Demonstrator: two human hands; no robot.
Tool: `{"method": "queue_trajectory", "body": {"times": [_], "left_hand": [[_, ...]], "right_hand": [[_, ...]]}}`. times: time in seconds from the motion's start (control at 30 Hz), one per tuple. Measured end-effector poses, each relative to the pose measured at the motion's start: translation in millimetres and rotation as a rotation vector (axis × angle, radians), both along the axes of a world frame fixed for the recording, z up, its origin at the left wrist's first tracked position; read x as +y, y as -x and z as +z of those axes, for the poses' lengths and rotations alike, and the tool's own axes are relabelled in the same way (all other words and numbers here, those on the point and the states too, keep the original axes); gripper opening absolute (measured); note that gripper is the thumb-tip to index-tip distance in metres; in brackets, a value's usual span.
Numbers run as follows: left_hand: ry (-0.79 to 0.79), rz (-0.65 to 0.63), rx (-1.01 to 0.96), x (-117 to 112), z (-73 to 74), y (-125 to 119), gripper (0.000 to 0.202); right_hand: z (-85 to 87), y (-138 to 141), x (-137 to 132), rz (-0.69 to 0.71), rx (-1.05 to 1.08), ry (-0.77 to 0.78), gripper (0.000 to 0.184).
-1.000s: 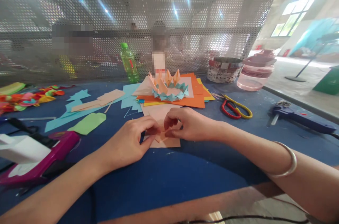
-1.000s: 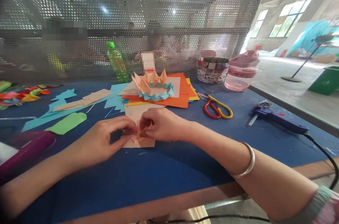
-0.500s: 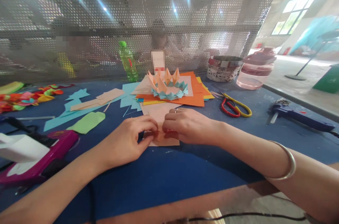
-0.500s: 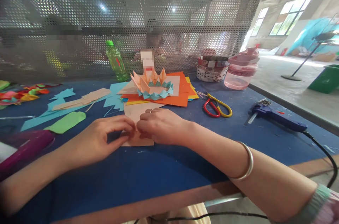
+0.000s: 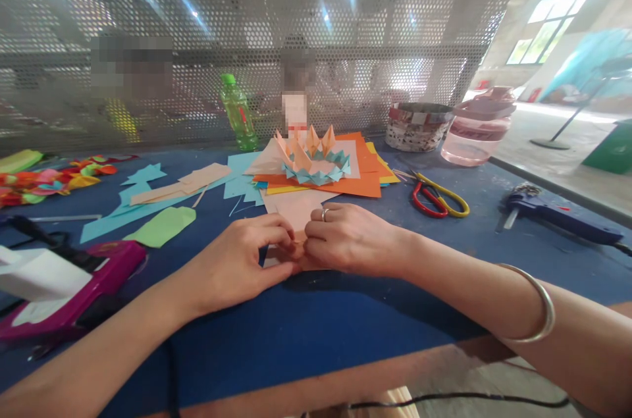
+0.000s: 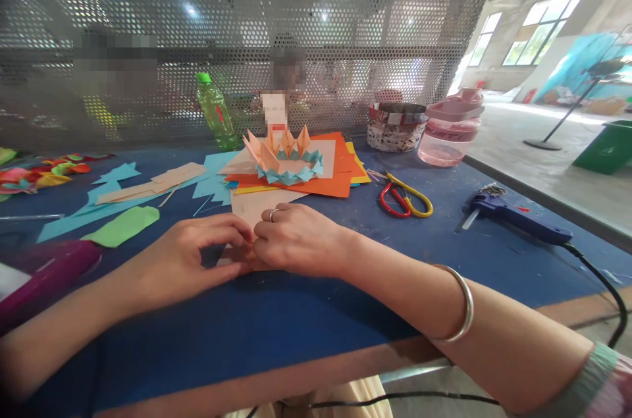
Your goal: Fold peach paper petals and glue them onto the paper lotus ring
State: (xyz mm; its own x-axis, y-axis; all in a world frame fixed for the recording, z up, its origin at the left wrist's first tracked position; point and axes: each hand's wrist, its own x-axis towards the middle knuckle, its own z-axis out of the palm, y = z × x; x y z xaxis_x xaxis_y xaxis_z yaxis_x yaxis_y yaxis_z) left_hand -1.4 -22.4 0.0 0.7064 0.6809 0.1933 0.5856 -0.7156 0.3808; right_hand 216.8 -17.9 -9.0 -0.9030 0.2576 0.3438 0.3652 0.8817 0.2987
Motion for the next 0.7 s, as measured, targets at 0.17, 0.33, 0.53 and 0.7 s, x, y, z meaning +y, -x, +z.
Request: {"method": "queue_trajectory", "body": {"times": [0.17,0.33,0.53,0.7], "left_hand": [[-0.020,0.007,-0.018,-1,-3.0,-1,0.003],[-0.009,0.083,-0.104,-2,-7.1,-5,0.020],[0.038,0.199,-0.138,0,-10.0,-8,0.015],[0.027,0.205,-0.117,1,-10.3,-8,0.019]], "right_hand": [[-0.6,1,2,-0.090,0.033,0.185,0.022],[0.5,-1,2,-0.171,0.148,0.420,0.016],[7.8,-8,6,-0.194,0.220,0.712,0.013],[7.5,-11,12,-0.253,0.236,0.792,0.007]]}}
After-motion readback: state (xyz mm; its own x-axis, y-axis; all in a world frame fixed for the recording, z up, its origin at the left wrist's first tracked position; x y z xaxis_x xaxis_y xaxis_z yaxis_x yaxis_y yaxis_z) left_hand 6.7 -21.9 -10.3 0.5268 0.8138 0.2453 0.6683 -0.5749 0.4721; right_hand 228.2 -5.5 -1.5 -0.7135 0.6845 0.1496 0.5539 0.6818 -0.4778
